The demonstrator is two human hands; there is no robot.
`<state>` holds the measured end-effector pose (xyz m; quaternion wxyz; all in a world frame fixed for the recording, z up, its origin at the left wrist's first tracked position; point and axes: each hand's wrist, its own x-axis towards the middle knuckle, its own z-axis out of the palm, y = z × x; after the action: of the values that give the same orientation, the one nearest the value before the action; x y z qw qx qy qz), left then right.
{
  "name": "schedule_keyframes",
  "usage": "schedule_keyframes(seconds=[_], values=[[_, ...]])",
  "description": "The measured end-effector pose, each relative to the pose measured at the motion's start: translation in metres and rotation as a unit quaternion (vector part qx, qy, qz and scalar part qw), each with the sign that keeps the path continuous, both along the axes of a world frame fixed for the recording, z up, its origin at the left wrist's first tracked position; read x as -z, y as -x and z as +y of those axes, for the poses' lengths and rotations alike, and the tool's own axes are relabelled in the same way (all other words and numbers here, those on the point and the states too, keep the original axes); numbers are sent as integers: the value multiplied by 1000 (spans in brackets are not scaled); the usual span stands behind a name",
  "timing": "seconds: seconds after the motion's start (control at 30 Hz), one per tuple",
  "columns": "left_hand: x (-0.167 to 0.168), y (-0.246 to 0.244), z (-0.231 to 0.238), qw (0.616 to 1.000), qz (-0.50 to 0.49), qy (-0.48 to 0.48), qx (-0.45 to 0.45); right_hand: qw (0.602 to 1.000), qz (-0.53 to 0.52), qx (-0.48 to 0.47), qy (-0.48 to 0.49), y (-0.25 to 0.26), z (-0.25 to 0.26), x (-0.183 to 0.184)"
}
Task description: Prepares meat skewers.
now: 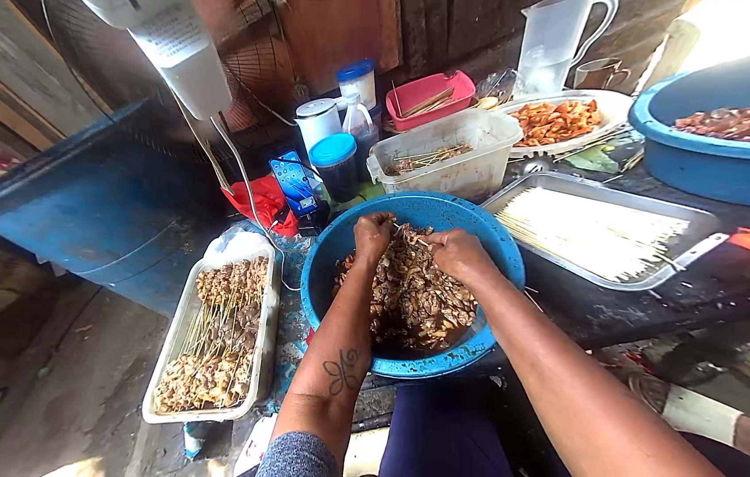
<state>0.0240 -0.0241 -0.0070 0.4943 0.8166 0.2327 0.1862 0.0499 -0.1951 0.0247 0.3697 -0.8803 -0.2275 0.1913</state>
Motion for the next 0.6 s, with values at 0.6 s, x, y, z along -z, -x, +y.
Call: schedule_keyframes(seconds=[0.6], values=[[-12, 9, -33, 964, 56, -57, 255, 986, -30, 133, -99, -5, 0, -5]])
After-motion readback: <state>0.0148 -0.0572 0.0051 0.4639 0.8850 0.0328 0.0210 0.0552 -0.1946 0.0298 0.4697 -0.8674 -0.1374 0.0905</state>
